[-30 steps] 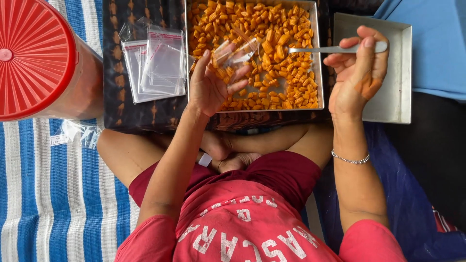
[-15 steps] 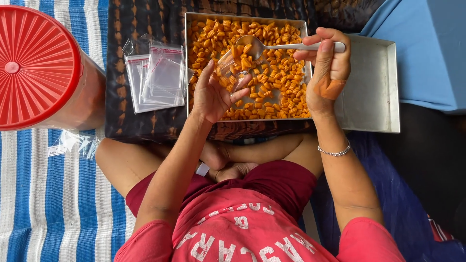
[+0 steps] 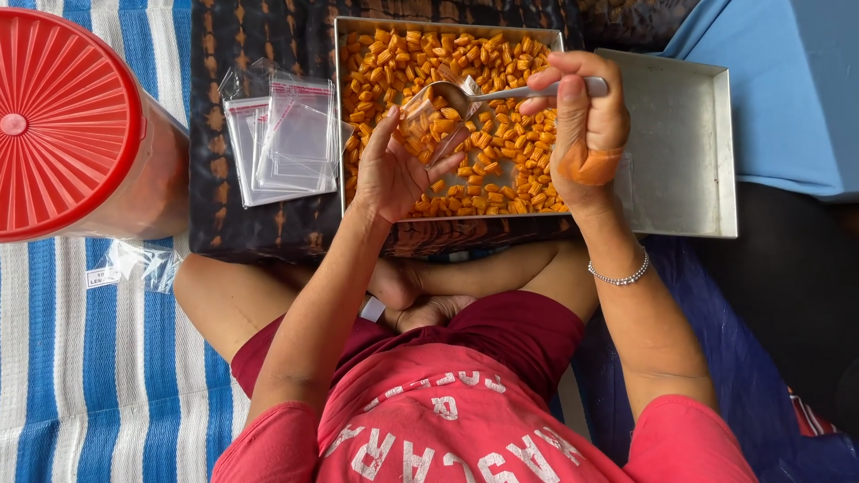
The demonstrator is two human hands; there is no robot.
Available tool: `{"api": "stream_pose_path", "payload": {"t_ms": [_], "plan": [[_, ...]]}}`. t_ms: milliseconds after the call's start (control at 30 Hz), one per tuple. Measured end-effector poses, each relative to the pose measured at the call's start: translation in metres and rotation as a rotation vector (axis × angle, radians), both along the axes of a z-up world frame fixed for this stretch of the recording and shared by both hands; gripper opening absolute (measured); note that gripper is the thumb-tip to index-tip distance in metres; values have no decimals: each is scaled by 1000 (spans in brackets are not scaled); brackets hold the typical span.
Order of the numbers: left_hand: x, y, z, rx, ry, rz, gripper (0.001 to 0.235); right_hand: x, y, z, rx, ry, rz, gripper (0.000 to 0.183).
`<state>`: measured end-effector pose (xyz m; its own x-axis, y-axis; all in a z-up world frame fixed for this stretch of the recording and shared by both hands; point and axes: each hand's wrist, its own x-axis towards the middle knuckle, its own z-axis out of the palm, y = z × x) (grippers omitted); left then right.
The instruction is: The person is manually filling small plastic bags with orange snacks from a metal tray using a spoon.
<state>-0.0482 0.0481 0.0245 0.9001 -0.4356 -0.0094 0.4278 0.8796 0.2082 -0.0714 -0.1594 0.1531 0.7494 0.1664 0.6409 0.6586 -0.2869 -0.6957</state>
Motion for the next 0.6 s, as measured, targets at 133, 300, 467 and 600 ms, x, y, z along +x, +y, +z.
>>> {"api": "stream_pose_path", "payload": {"t_ms": [133, 300, 467, 600], "plan": [[1, 4, 1, -15, 20, 11, 67, -13, 5, 3, -31, -82, -67, 24], [2, 6, 2, -62, 56, 22, 72, -20, 14, 1, -54, -137, -65, 24], [3, 7, 3, -64, 69, 17, 59, -8, 16, -7, 9, -331, -57, 23], [3, 6, 0, -36, -16, 22, 73, -13, 14, -11, -29, -203, -87, 21]]}}
